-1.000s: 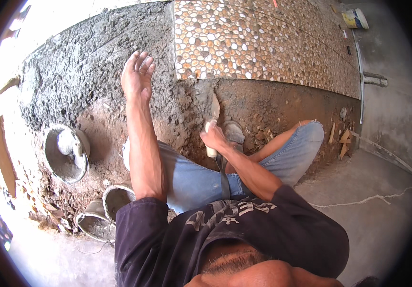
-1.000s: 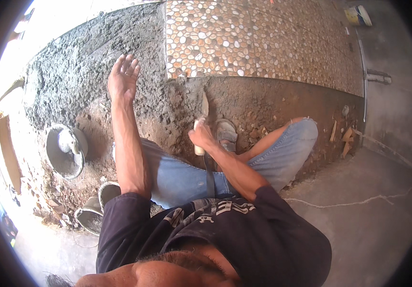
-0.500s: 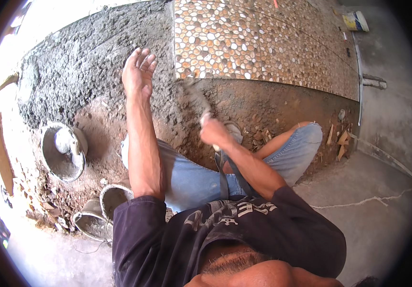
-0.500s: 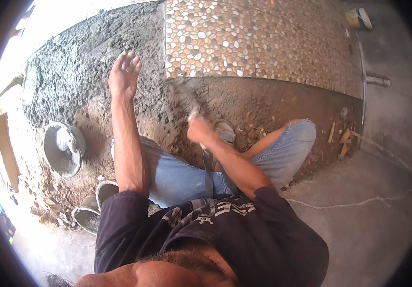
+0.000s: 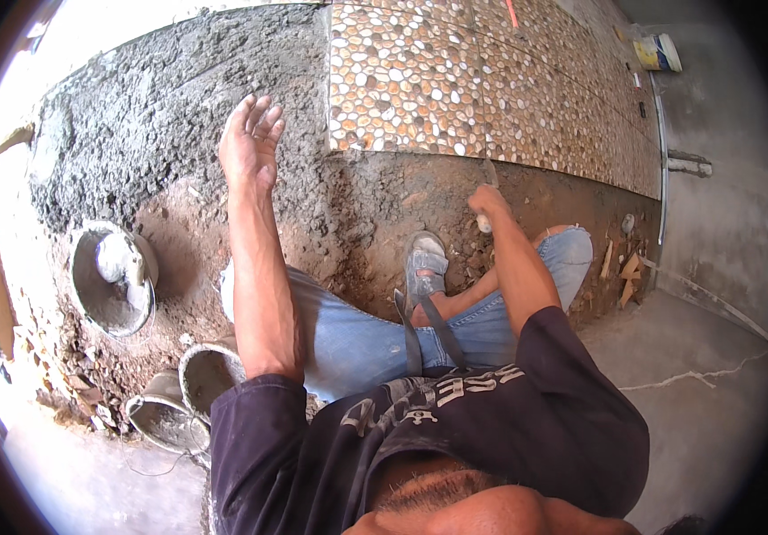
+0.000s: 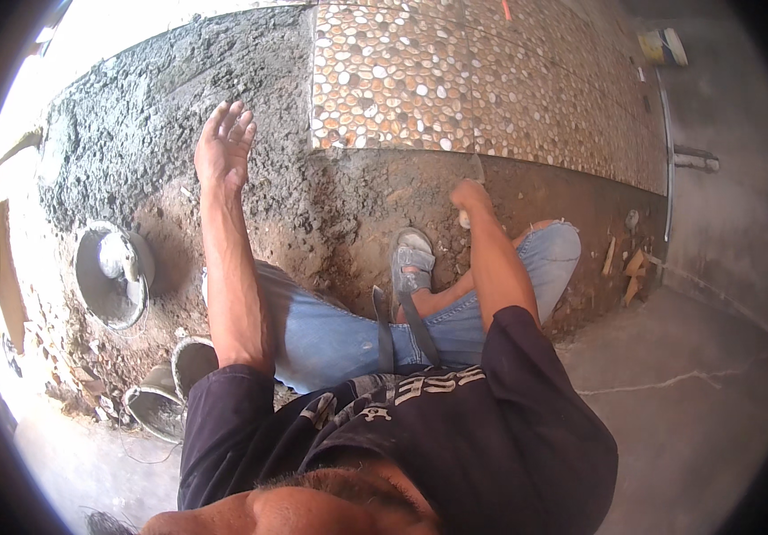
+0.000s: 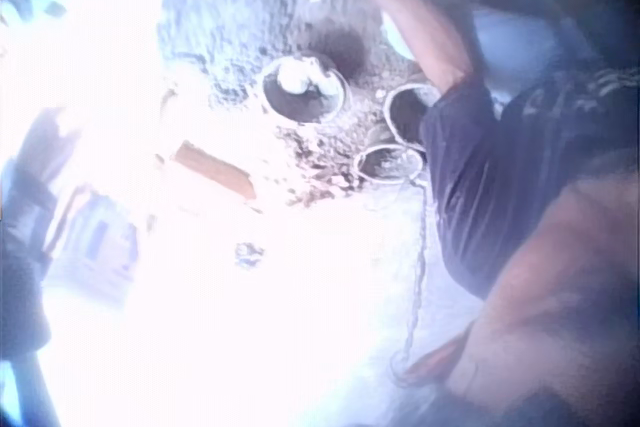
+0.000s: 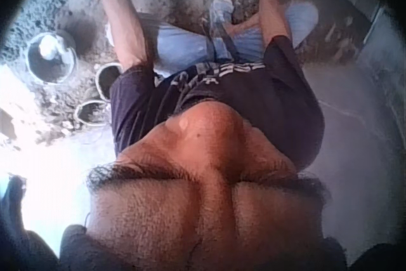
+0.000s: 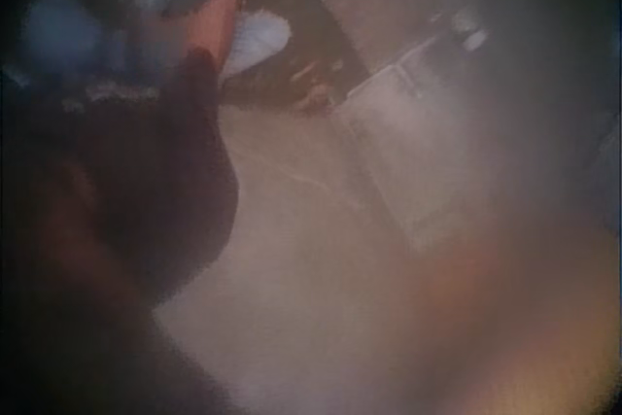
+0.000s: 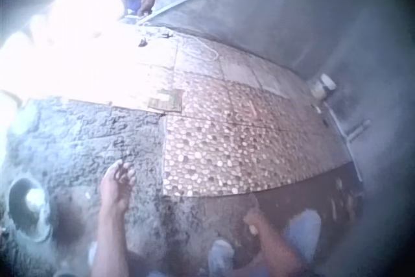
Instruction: The person applies mortar to a ground surface using a trowel and then smooths the surface next to decorative stones and previously laid floor tiles.
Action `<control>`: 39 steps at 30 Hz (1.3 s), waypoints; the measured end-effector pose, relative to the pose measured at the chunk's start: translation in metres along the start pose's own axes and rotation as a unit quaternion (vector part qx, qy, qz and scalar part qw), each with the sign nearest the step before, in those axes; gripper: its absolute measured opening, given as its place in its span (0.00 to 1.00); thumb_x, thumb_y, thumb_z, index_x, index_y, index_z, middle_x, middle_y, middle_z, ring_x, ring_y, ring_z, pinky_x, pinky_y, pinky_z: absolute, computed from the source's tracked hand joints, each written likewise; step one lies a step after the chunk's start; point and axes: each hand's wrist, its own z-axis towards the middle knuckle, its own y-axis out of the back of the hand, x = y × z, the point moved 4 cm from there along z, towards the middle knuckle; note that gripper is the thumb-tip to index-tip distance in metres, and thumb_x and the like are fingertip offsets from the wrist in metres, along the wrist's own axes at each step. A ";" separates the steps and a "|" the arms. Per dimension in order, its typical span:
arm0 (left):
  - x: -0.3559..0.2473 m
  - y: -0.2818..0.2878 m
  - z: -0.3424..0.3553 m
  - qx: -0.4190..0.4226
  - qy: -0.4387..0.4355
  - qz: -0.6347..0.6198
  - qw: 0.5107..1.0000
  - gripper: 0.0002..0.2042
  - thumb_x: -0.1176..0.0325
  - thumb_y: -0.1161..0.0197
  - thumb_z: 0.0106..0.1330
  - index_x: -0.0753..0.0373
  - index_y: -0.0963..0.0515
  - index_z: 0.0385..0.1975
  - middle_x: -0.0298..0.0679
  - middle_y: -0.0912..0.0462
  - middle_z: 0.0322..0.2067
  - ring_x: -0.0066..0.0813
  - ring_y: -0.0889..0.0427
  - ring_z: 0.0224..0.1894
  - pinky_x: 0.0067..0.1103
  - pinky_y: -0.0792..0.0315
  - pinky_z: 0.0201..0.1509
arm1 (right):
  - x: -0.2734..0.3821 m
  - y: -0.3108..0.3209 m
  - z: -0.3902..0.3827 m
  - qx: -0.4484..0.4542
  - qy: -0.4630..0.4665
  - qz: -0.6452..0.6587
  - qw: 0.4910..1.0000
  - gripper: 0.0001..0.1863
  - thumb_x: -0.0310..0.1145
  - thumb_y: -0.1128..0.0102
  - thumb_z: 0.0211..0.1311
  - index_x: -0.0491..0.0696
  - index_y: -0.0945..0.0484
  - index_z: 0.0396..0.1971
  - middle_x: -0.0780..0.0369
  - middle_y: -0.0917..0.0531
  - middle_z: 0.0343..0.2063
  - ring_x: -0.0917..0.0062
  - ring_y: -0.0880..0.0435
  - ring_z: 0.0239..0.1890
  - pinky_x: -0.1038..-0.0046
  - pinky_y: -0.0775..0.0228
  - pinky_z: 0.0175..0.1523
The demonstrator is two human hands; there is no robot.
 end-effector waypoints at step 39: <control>-0.017 0.024 0.000 -0.006 -0.047 -0.078 0.996 0.15 0.62 0.47 0.69 0.62 0.29 0.51 0.41 0.22 0.45 0.30 0.21 0.39 0.25 0.26 0.41 | 0.111 -0.034 -0.028 0.112 0.054 0.611 0.782 0.17 0.43 0.40 0.57 0.51 0.31 0.41 0.63 0.28 0.19 0.77 0.28 0.14 0.70 0.32 0.15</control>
